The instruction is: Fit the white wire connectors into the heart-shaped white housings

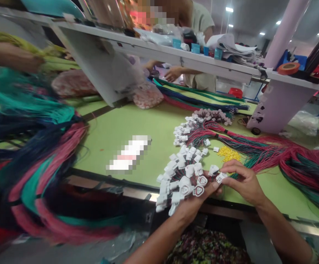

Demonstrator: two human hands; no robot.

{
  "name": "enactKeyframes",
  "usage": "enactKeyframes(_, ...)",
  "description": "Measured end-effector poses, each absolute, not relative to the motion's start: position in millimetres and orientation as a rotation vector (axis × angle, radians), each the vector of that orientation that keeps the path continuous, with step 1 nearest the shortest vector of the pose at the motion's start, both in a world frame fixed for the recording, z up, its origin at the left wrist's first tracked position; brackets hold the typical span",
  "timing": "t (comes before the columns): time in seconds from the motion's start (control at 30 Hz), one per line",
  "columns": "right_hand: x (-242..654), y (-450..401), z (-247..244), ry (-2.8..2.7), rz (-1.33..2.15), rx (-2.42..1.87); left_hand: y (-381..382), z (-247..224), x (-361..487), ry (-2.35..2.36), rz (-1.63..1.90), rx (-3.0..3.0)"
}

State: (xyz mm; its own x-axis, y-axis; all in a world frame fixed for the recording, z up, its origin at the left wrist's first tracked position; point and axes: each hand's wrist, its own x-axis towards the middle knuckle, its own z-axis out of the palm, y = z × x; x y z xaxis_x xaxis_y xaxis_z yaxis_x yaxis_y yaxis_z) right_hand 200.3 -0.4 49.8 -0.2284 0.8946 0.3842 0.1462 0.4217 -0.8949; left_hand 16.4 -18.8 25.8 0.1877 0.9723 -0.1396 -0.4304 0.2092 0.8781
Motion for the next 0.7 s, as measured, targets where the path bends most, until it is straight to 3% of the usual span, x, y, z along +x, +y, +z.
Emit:
enactKeyframes(0.27, 206, 5, 59, -1.915, 0.813, -0.819, -9, 29, 13, 0.786, 1.043, 0.770)
enactKeyframes(0.53, 256, -7, 17, -2.246, 0.360, -1.203, -11, 27, 10, 0.841, 1.127, 0.828)
enactKeyframes(0.7, 261, -30, 13, -2.345, 0.332, -1.300, -11, 28, 14, 0.958, 1.173, 0.796)
